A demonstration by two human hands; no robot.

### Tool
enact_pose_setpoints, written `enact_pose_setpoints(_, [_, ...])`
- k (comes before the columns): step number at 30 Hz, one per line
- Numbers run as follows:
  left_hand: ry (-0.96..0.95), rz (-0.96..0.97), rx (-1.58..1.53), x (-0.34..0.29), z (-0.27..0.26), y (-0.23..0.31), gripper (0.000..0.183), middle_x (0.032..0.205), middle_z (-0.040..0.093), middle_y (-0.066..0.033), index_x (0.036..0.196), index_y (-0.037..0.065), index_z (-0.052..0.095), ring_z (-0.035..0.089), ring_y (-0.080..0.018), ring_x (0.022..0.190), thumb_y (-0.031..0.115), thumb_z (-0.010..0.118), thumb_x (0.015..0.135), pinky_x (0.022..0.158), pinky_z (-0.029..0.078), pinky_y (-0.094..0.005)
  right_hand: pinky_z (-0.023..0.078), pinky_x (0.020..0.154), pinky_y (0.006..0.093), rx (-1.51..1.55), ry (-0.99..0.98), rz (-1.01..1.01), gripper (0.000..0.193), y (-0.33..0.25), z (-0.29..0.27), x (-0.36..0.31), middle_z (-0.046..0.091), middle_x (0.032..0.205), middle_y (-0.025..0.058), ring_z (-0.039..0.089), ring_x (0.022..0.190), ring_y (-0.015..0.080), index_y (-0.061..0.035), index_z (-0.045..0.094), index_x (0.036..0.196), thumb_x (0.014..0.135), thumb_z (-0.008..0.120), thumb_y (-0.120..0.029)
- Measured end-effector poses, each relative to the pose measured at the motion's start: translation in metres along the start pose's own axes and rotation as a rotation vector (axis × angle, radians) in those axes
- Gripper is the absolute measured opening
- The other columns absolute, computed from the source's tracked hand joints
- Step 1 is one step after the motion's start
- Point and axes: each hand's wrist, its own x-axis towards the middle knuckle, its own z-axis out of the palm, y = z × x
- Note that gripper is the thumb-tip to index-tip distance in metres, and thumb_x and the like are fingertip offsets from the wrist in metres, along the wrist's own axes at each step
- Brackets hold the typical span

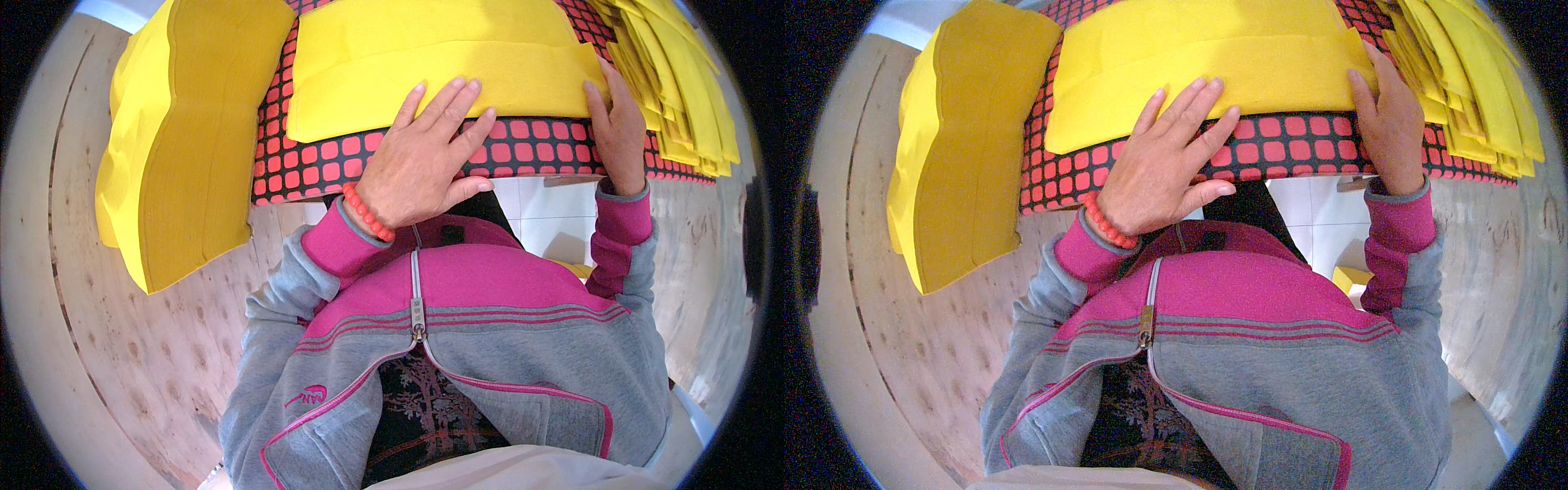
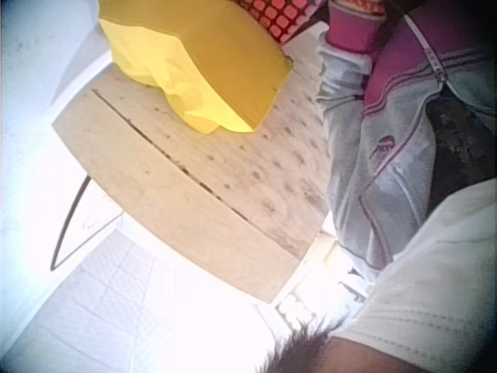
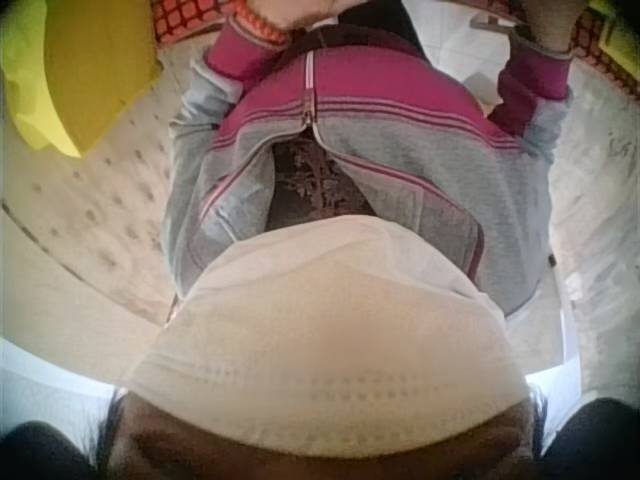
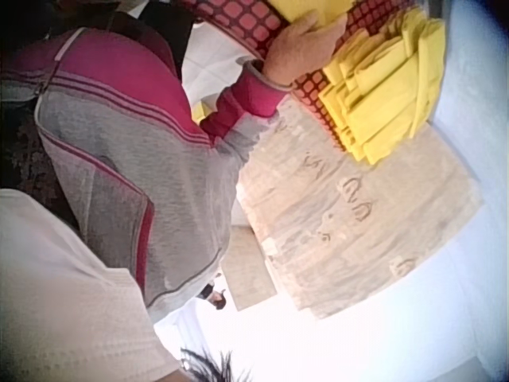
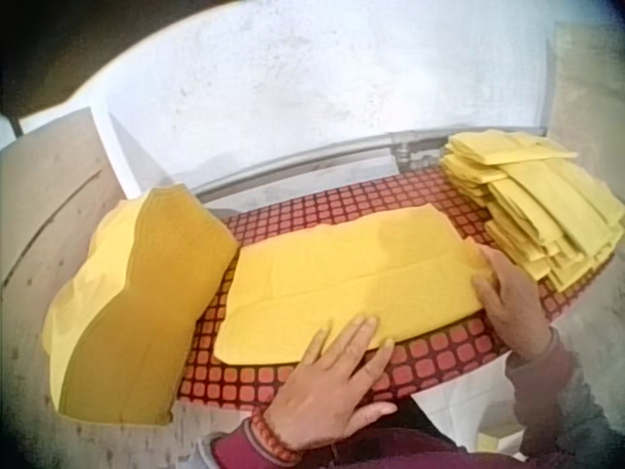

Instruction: The person folds yellow paper sheets by hand on a patterned table, pressing creases and stacking the folded pieces. The person handles the paper one at a time, aligning edges and smoothing folds before placing each finished sheet into a growing stack.

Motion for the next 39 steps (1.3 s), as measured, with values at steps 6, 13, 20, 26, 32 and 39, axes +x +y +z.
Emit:
enact_pose_setpoints(6, [0.02, -0.035, -0.027, -0.001, 0.003, -0.003, 0.085, 0.159, 0.031, -0.0209, 0.152, 0.006, 0.037, 0.029, -0.0376, 0.148, 0.058, 0.061, 0.088, 0.119, 0.022, -0.0554, 0.051, 0.091, 0.042, 0.008, -0.02, 0.041, 0.041, -0.005, -0.002, 0.0, 0.066, 0.122, 0.0203, 0.065, 0.11, 0.0378, -0.0044, 0.057, 0.133, 0.099, 0.059, -0.027])
enact_pose_setpoints(13, [0.02, -0.102, 0.049, -0.002, 0.005, 0.0, 0.086, 0.16, 0.03, -0.0202, 0.153, 0.007, 0.036, 0.03, -0.037, 0.148, 0.057, 0.061, 0.089, 0.118, 0.022, -0.0566, 0.051, 0.091, 0.0424, -0.024, 0.012, -0.023, 0.041, 0.0, 0.0, 0.004, 0.066, 0.122, 0.0191, 0.065, 0.11, 0.0379, -0.0058, 0.057, 0.133, 0.097, 0.061, -0.025])
enact_pose_setpoints(20, [0.014, -0.154, 0.116, -0.002, 0.002, 0.004, 0.083, 0.16, 0.03, -0.02, 0.154, 0.014, 0.038, 0.031, -0.0375, 0.147, 0.056, 0.063, 0.088, 0.115, 0.022, -0.0621, 0.051, 0.083, 0.0446, -0.02, 0.008, 0.035, 0.04, 0.001, 0.003, 0.008, 0.066, 0.112, 0.0192, 0.064, 0.1, 0.0384, -0.0066, 0.058, 0.131, 0.096, 0.061, -0.024])
enact_pose_setpoints(26, [0.011, -0.169, 0.115, -0.002, 0.002, 0.005, 0.082, 0.161, 0.028, -0.02, 0.154, 0.016, 0.039, 0.03, -0.0386, 0.148, 0.056, 0.064, 0.087, 0.114, 0.021, -0.0642, 0.05, 0.066, 0.0415, -0.057, -0.019, 0.123, 0.038, 0.002, 0.007, 0.015, 0.063, 0.076, 0.0135, 0.064, 0.071, 0.0317, -0.0086, 0.059, 0.131, 0.097, 0.062, -0.025])
enact_pose_setpoints(32, [0.026, -0.172, 0.135, -0.002, 0.004, 0.006, 0.081, 0.161, 0.028, -0.0206, 0.153, 0.016, 0.04, 0.03, -0.0385, 0.147, 0.058, 0.062, 0.088, 0.113, 0.022, -0.0656, 0.051, 0.069, 0.0437, -0.098, 0.026, 0.069, 0.039, 0.006, 0.008, 0.021, 0.066, 0.08, 0.0157, 0.066, 0.076, 0.0347, -0.0097, 0.059, 0.131, 0.096, 0.063, -0.027])
enact_pose_setpoints(39, [0.013, -0.172, 0.153, -0.004, 0.005, 0.004, 0.079, 0.16, 0.029, -0.0209, 0.153, 0.016, 0.041, 0.03, -0.0383, 0.147, 0.061, 0.058, 0.089, 0.112, 0.022, -0.0667, 0.051, 0.066, 0.0437, -0.206, 0.032, 0.118, 0.035, 0.001, 0.009, 0.015, 0.066, 0.08, 0.0127, 0.065, 0.074, 0.033, -0.0109, 0.06, 0.126, 0.095, 0.064, -0.027])
